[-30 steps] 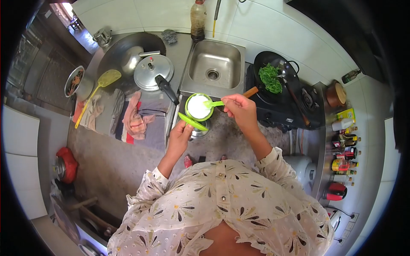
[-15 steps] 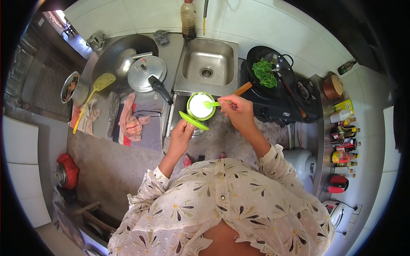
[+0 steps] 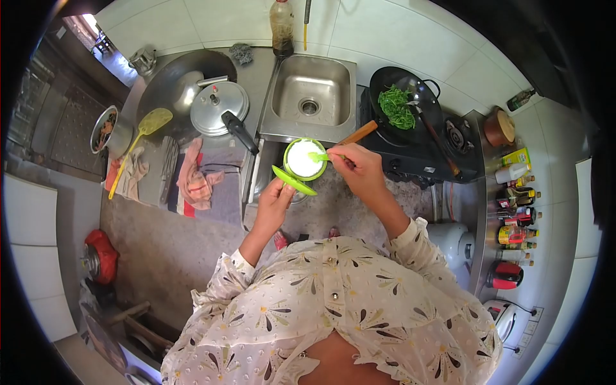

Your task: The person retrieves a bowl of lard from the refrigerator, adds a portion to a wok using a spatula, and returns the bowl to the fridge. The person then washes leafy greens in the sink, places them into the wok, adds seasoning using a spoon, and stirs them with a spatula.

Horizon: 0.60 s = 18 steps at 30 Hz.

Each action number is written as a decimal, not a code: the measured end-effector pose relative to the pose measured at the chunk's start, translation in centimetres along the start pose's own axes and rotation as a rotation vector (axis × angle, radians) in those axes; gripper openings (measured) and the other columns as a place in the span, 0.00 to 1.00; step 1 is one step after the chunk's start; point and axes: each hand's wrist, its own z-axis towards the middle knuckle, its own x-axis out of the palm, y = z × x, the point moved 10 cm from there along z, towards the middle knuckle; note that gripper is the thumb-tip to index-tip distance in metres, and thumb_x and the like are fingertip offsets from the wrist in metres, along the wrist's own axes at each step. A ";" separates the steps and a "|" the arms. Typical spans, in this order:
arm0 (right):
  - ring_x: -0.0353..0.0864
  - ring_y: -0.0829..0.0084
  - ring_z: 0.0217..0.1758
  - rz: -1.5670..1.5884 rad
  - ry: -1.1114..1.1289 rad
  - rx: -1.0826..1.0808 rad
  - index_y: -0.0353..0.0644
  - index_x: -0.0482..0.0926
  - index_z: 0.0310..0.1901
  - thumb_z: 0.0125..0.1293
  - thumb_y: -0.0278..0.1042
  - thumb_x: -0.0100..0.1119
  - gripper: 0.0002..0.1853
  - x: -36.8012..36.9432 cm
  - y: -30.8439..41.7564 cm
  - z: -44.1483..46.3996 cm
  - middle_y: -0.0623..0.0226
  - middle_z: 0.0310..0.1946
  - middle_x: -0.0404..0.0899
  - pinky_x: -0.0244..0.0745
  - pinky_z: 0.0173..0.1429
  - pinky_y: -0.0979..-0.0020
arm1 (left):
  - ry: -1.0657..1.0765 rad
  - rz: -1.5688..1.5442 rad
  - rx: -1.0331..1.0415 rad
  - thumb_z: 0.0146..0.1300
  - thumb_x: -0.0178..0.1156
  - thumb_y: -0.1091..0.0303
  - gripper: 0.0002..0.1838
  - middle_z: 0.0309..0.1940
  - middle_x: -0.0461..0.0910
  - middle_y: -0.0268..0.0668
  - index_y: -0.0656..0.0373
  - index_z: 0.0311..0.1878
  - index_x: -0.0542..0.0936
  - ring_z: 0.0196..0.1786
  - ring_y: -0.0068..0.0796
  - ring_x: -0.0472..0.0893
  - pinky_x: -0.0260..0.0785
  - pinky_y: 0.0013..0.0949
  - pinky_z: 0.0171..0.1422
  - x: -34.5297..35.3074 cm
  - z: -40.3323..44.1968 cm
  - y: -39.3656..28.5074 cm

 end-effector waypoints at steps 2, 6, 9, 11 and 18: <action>0.75 0.78 0.24 -0.002 0.023 -0.014 0.37 0.81 0.37 0.58 0.24 0.62 0.05 0.1 0.1 0.1 0.63 0.28 0.81 0.70 0.28 0.78 | 0.002 0.004 0.016 0.70 0.52 0.65 0.08 0.24 0.66 0.22 0.59 0.44 0.75 0.23 0.09 0.60 0.51 0.17 0.25 -0.1 0.0 0.1; 0.74 0.79 0.24 -0.011 0.018 0.000 0.36 0.81 0.38 0.59 0.24 0.61 0.05 -0.2 0.5 0.3 0.62 0.29 0.81 0.69 0.28 0.78 | 0.013 0.019 0.024 0.70 0.52 0.64 0.09 0.24 0.66 0.22 0.59 0.45 0.75 0.23 0.09 0.59 0.51 0.17 0.25 0.0 0.2 -0.2; 0.74 0.80 0.24 0.015 0.021 0.014 0.35 0.81 0.38 0.59 0.24 0.61 0.05 0.0 0.0 0.2 0.62 0.30 0.81 0.69 0.28 0.78 | 0.013 0.015 0.023 0.70 0.52 0.64 0.10 0.24 0.66 0.22 0.59 0.46 0.75 0.23 0.09 0.59 0.51 0.17 0.25 -0.1 0.2 -0.2; 0.74 0.81 0.25 0.041 0.021 0.025 0.35 0.81 0.38 0.59 0.24 0.61 0.05 0.2 -0.3 0.0 0.63 0.29 0.81 0.69 0.28 0.79 | 0.012 0.012 0.019 0.70 0.52 0.64 0.10 0.24 0.66 0.22 0.59 0.46 0.75 0.23 0.09 0.60 0.51 0.17 0.25 -0.1 0.3 -0.1; 0.73 0.86 0.23 0.231 0.013 0.297 0.37 0.82 0.38 0.61 0.26 0.60 0.05 0.8 -3.9 -1.0 0.71 0.23 0.79 0.67 0.27 0.82 | 0.015 0.025 -0.002 0.70 0.52 0.64 0.09 0.25 0.67 0.22 0.59 0.45 0.76 0.23 0.09 0.60 0.52 0.17 0.25 0.0 0.2 0.0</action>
